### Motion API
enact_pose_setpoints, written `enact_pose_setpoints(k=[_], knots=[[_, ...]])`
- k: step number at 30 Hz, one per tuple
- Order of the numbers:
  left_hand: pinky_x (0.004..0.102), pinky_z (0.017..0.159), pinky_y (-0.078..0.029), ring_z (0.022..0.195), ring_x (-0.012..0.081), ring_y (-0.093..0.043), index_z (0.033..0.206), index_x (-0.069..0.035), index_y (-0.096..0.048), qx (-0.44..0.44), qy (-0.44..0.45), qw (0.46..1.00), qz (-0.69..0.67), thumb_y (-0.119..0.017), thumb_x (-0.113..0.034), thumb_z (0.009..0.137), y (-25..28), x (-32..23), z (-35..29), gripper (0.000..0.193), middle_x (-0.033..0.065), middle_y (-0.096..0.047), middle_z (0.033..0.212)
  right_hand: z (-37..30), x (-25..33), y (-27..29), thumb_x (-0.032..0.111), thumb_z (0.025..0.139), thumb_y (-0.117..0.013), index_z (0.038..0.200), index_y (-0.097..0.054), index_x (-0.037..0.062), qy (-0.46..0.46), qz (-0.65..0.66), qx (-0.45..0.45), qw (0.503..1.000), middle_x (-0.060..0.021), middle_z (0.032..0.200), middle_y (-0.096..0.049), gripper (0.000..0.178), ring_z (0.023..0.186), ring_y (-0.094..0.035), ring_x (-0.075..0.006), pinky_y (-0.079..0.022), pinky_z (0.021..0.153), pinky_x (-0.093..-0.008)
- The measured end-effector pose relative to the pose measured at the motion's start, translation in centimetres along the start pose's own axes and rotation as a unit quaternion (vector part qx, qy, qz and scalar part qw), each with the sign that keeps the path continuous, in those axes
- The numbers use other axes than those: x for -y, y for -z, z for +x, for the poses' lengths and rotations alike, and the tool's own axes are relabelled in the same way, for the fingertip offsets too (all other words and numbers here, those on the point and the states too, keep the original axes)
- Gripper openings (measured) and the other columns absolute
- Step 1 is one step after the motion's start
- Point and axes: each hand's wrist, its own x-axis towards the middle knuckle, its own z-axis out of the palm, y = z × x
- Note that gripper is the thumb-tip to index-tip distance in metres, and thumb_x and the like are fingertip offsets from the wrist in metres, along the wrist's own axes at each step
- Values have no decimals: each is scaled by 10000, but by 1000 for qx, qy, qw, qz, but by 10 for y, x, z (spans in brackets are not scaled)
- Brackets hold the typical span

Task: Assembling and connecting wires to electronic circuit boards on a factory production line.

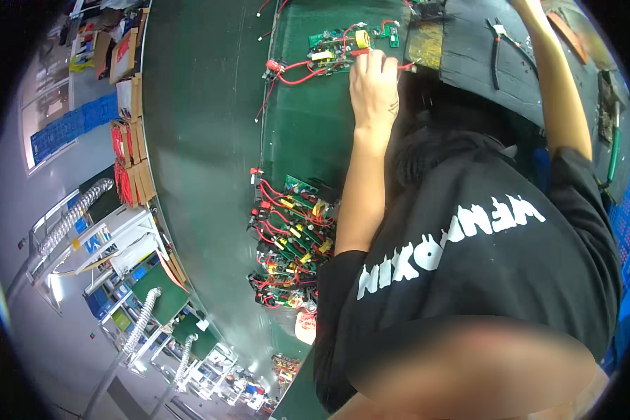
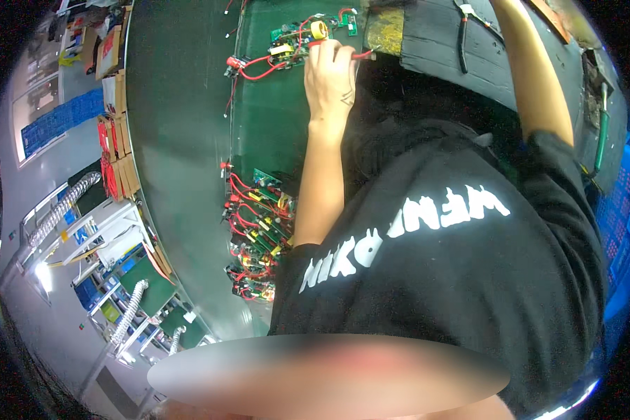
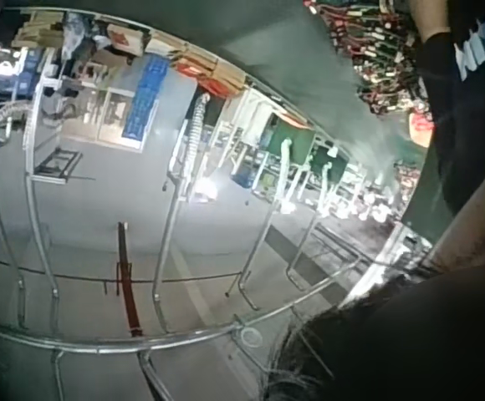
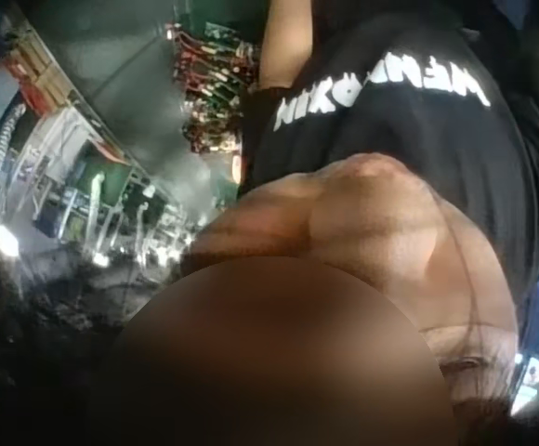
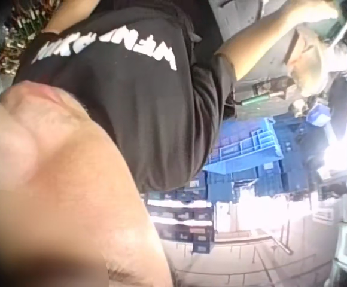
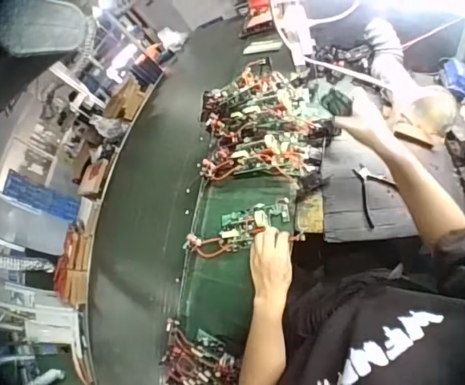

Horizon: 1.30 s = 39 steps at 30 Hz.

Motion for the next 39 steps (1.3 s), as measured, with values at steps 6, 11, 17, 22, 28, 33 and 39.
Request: enact_pose_setpoints(k=[6, 11, 17, 22, 28, 33, 39], knots=[[383, 862, -552, 954, 284, -666, 940, 1, -727, -131, 127, 954, -239, -709, 38, 829, -4, -1, 0, 119, 136, -687, 998, -74, 120, 76, 70, 899, -700, 1418, -438, 27, -322, 132, 246, 905, -60, 918, -599, 582, 749, -619, -148, -511, 671, -271], [313, 817, -594, 946, 217, -704, 981, 60, -712, -201, 286, 864, -362, -700, 99, 882, 0, 11, -23, 107, 146, -696, 1056, -137, 51, 64, 128, 880, -700, 1390, -487, 35, -214, 324, 302, 871, -156, 1146, -730, 560, 942, -728, -188, -558, 726, -266], [290, 854, -577, 995, 176, -676, 1033, 54, -642, -192, 286, 845, -410, -681, 106, 907, -14, -6, -34, 142, 134, -658, 1140, -156, 71, 35, 129, 825, -797, 1455, -396, 6, -313, 499, 337, 735, -278, 1232, -675, 757, 974, -745, -299, -608, 843, -352], [352, 854, -528, 885, 260, -667, 922, -13, -628, -252, 216, 890, -312, -738, 50, 789, -24, -5, -14, 184, 138, -710, 1034, -151, 59, 14, 210, 807, -864, 1584, -268, 28, -309, 580, 344, 670, -325, 1356, -585, 996, 1062, -721, -354, -559, 1006, -453], [285, 681, -482, 759, 151, -611, 916, -62, -674, -160, 192, 926, -283, -756, 1, 815, -19, -2, 0, 145, 40, -731, 964, -141, 43, 2, 301, 865, -808, 1583, -271, 63, -286, 596, 344, 666, -254, 1472, -488, 928, 1161, -671, -343, -550, 1027, -486], [290, 669, -492, 742, 164, -626, 956, -70, -734, -79, 213, 915, -334, -768, -20, 836, -17, -6, 6, 134, 32, -692, 874, -149, 34, 2, 290, 966, -668, 1562, -319, 82, -358, 552, 348, 668, -185, 1306, -615, 721, 1104, -693, -296, -561, 1017, -464], [386, 868, -546, 972, 289, -653, 1033, -54, -761, -38, 78, 963, -257, -724, 21, 797, -4, 5, 7, 250, 85, -724, 1034, -157, 35, -14, 273, 1010, -593, 1496, -421, 89, -378, 529, 325, 687, -100, 1006, -640, 547, 816, -657, -177, -556, 778, -314]])
